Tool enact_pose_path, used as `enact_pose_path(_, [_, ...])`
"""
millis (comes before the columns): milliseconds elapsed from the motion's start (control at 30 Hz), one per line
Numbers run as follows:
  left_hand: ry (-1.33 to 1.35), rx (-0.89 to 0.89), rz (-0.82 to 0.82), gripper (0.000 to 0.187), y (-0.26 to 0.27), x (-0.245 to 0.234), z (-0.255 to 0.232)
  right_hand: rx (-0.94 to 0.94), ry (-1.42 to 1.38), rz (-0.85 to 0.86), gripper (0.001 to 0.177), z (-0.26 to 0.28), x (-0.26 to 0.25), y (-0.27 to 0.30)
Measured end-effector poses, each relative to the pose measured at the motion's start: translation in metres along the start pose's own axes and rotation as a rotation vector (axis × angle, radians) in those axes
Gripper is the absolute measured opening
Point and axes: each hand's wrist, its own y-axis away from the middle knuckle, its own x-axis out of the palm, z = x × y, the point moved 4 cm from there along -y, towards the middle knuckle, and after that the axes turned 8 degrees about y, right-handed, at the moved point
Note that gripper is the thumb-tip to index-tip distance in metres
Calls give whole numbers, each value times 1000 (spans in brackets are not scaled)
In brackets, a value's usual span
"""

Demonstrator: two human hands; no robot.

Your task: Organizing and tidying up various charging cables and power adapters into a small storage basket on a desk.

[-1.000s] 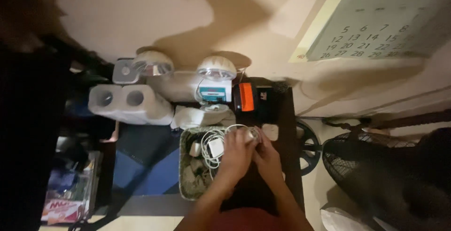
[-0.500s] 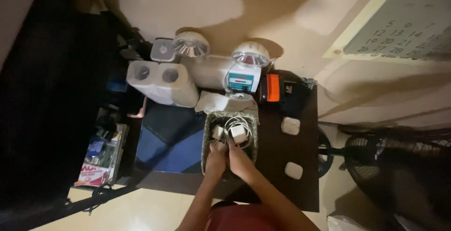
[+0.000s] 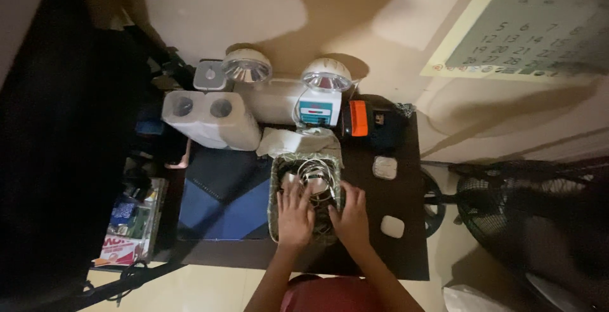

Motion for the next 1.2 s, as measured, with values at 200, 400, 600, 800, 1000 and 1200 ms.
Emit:
enact_pose_path(200, [-79, -59, -28, 59, 1, 12, 12, 251, -50, 238, 50, -47, 28, 8])
enact_pose_path(400, [156, -510, 242, 39, 18, 29, 66, 197, -174, 101, 47, -58, -8, 12])
enact_pose_path(600, [343, -288, 47, 22, 10, 22, 30, 286, -89, 100, 49, -98, -9, 26])
enact_pose_path(800, [231, -301, 12, 71, -22, -15, -25, 408, -31, 224, 42, -71, -50, 14])
enact_pose_path(1000, [356, 168, -138, 47, 0, 76, -70, 110, 180, 65, 42, -165, -43, 25])
enact_pose_path(1200, [877, 224, 411, 40, 9, 113, -151, 182, 183, 144, 67, -206, -26, 47])
